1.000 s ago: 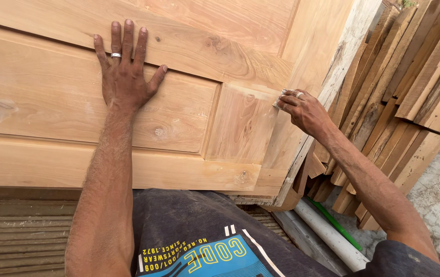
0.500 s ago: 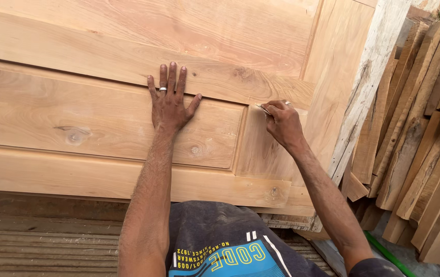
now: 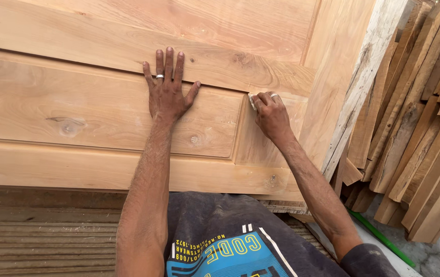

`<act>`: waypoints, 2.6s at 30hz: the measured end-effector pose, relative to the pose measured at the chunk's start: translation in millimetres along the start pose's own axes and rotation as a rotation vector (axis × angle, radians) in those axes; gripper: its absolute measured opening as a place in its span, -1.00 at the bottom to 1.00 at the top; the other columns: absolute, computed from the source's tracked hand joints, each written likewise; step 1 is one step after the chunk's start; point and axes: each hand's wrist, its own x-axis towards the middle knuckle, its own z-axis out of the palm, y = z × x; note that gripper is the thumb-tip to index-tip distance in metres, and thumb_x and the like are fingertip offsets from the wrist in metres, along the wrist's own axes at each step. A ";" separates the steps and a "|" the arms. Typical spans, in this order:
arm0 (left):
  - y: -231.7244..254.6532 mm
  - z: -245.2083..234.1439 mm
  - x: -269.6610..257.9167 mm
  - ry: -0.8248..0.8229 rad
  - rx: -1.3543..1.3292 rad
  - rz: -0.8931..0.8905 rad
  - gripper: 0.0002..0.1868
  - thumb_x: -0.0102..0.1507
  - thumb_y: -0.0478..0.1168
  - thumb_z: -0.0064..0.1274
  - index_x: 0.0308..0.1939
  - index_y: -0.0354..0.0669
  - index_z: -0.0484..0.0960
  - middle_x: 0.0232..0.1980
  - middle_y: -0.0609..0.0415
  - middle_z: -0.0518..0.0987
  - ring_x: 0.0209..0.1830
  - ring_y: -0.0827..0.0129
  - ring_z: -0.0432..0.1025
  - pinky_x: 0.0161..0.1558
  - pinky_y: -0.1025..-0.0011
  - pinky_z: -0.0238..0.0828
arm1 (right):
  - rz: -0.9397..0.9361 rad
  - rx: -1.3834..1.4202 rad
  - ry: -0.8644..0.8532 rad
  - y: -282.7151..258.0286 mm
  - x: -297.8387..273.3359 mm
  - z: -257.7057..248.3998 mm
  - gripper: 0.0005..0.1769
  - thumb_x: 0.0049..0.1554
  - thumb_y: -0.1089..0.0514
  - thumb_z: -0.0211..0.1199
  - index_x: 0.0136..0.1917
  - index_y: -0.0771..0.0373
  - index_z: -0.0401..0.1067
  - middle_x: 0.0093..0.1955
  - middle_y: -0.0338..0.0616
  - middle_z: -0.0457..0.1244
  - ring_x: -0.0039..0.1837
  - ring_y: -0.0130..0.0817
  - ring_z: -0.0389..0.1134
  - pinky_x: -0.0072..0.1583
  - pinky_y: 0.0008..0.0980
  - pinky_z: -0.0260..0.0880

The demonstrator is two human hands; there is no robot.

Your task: The person applies wood filler to a wooden door using a small putty knife, smoothing the filler into the grooves and joints. The person repeatedly scoops filler from a board and spreads it across the door surface.

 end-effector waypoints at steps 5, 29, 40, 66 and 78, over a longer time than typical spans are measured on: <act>2.2 -6.1 17.9 0.052 0.033 0.004 -0.05 0.43 0.46 -0.36 0.69 0.09 -0.27 0.73 0.04 -0.38 0.70 0.22 -0.54 0.59 -0.19 -0.65 | 0.166 0.187 0.045 29.0 12.2 -13.9 -0.67 0.09 0.42 0.24 0.13 0.27 0.56 0.18 -0.11 0.41 0.17 -0.15 0.42 0.17 -0.23 0.50; 1.4 -8.5 11.9 -0.004 0.014 -0.013 -0.07 0.45 0.47 -0.38 0.71 0.13 -0.25 0.76 0.08 -0.35 0.73 0.25 -0.51 0.63 -0.20 -0.63 | 0.664 0.738 0.437 104.5 -32.6 -15.9 -0.85 0.20 0.40 0.25 0.00 0.43 0.60 -0.02 0.07 0.40 -0.07 -0.36 0.33 -0.06 -0.38 0.34; 0.3 -10.1 17.9 0.011 0.051 -0.010 -0.06 0.46 0.47 -0.38 0.72 0.12 -0.29 0.76 0.07 -0.38 0.73 0.24 -0.53 0.63 -0.21 -0.61 | 0.195 -0.009 0.307 57.1 6.3 0.7 -0.59 -0.01 0.43 0.25 0.14 0.44 0.53 0.06 0.15 0.42 0.02 0.05 0.43 0.06 -0.13 0.47; 0.1 -16.9 17.3 0.019 0.057 -0.013 -0.05 0.44 0.46 -0.35 0.72 0.11 -0.24 0.76 0.09 -0.37 0.73 0.24 -0.51 0.63 -0.18 -0.62 | 0.568 1.045 0.497 133.6 -41.1 -72.6 -0.87 0.22 0.37 0.26 -0.02 0.31 0.62 -0.14 -0.19 0.43 -0.13 -0.56 0.42 -0.02 -0.51 0.48; 6.4 -15.6 14.2 -0.020 0.030 -0.038 -0.05 0.41 0.47 -0.34 0.70 0.09 -0.16 0.75 0.05 -0.29 0.72 0.21 -0.49 0.62 -0.21 -0.61 | 0.803 1.192 0.547 105.9 -65.5 -12.6 -0.82 0.19 0.40 0.26 0.05 0.40 0.61 -0.11 -0.13 0.43 -0.14 -0.56 0.35 -0.10 -0.56 0.33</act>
